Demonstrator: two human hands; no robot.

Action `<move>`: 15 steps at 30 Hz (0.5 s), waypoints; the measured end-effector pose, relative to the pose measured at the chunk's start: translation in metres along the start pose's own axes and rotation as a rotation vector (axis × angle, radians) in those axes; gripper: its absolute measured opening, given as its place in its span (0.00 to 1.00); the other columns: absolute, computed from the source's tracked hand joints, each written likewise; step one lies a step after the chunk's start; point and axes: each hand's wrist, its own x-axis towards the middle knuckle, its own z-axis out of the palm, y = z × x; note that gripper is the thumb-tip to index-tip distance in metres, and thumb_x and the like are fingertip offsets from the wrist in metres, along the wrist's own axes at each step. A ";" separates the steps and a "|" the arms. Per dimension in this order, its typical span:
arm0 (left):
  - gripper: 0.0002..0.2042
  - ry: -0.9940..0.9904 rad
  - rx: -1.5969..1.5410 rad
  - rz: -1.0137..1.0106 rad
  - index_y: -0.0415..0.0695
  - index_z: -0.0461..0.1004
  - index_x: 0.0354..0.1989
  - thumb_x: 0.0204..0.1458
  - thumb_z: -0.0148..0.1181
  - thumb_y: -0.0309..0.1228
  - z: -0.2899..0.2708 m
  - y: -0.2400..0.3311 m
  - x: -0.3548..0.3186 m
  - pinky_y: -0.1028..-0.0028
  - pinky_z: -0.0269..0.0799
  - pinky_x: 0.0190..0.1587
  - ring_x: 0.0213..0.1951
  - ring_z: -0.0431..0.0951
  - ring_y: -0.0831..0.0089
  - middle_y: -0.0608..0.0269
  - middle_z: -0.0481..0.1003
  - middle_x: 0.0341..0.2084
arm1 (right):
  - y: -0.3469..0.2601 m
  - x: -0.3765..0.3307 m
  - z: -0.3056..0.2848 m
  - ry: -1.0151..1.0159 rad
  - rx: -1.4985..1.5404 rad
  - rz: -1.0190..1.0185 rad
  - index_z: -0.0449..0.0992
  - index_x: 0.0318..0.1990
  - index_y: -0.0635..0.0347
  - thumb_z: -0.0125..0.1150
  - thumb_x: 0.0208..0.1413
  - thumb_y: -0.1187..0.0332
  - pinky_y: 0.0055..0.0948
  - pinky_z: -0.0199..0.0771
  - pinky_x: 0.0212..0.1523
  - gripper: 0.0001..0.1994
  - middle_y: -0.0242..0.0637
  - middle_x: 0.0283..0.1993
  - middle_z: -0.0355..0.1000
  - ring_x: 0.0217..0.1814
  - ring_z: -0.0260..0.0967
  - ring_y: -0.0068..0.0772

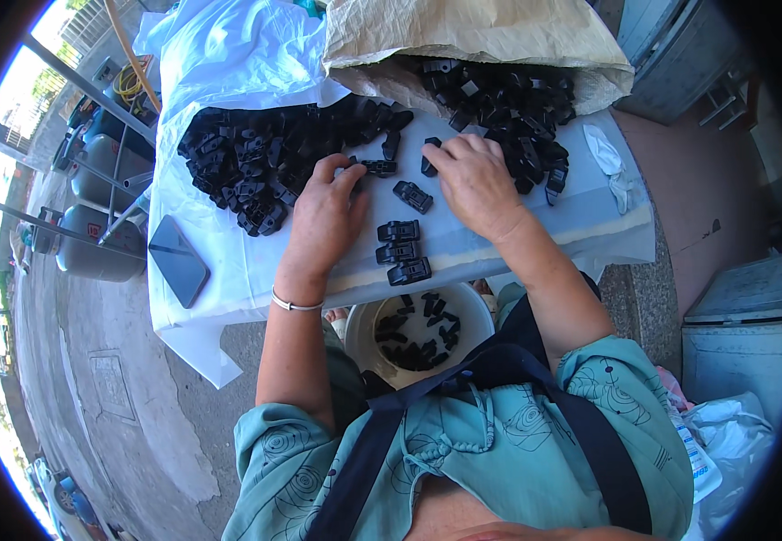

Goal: Sorting and inspecting small black plastic components on a table.

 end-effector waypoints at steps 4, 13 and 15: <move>0.18 -0.034 -0.015 0.061 0.40 0.76 0.46 0.44 0.59 0.19 -0.002 0.003 -0.005 0.61 0.75 0.45 0.42 0.77 0.52 0.52 0.74 0.47 | -0.004 0.006 0.002 0.141 0.028 -0.094 0.74 0.51 0.54 0.64 0.47 0.73 0.41 0.63 0.56 0.20 0.37 0.51 0.69 0.57 0.65 0.39; 0.15 0.021 -0.039 -0.010 0.43 0.77 0.44 0.45 0.60 0.20 0.002 -0.011 0.000 0.62 0.73 0.49 0.44 0.75 0.54 0.56 0.74 0.47 | -0.045 -0.009 -0.014 -0.120 0.335 -0.284 0.74 0.48 0.56 0.65 0.49 0.71 0.39 0.68 0.52 0.17 0.39 0.48 0.70 0.50 0.69 0.43; 0.15 0.045 0.018 0.050 0.44 0.77 0.45 0.45 0.61 0.22 -0.001 -0.009 0.001 0.62 0.73 0.48 0.44 0.75 0.54 0.56 0.74 0.47 | -0.042 -0.009 -0.018 -0.155 0.397 -0.304 0.73 0.49 0.56 0.65 0.49 0.71 0.39 0.70 0.50 0.18 0.41 0.46 0.71 0.48 0.70 0.44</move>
